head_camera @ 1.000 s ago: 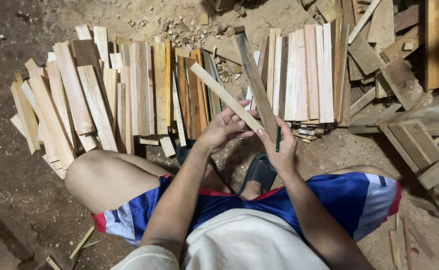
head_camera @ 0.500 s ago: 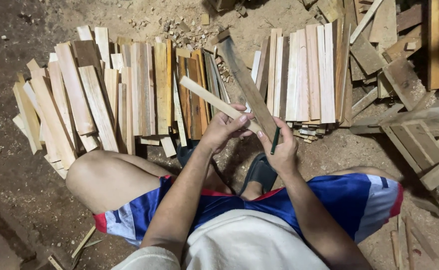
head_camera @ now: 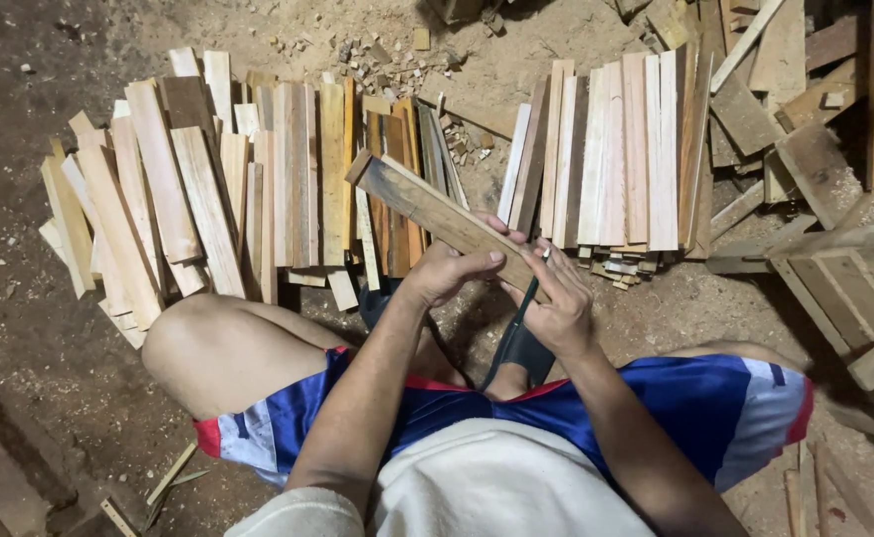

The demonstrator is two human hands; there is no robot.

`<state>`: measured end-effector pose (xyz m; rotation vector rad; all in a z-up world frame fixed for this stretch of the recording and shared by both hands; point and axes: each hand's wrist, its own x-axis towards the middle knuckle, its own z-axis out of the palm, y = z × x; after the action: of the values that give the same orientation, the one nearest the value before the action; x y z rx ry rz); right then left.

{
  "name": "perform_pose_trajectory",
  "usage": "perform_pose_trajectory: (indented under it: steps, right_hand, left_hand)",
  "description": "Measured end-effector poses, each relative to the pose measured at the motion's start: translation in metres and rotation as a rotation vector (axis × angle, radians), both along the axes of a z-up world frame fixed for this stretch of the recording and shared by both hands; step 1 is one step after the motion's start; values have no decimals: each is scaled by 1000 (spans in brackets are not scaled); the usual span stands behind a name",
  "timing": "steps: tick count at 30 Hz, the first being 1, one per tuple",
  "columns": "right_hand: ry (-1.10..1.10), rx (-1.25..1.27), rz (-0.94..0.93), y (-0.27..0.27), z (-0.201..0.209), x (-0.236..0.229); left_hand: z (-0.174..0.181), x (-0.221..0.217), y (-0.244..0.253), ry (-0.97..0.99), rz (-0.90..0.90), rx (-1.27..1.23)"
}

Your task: The person is preparing wood strips by marking them with a pencil and scraping the surface with a metal tool.

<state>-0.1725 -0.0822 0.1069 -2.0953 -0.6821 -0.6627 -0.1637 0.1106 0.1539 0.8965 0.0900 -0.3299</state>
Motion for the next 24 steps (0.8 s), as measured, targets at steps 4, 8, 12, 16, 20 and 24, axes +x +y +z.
perform_pose_trajectory:
  steps: [4, 8, 12, 16, 20, 24]
  right_hand:
    - [17, 26, 12, -4, -5, -2]
    - [31, 26, 5, -10, -15, -2]
    - [39, 14, 3, -9, -14, -2]
    - [34, 19, -8, -8, -13, -2]
    - [28, 5, -19, -9, -17, -3]
    - [118, 59, -6, -8, -3, -2]
  left_hand:
    - [-14, 4, 4, -18, -9, 1]
    - [-18, 6, 7, -39, 1, -6]
    - [-20, 5, 6, -48, 30, -15]
    - [-26, 6, 5, -51, 41, -27]
    - [-28, 6, 4, -49, 48, -19]
    - [-30, 10, 4, -148, 46, 62]
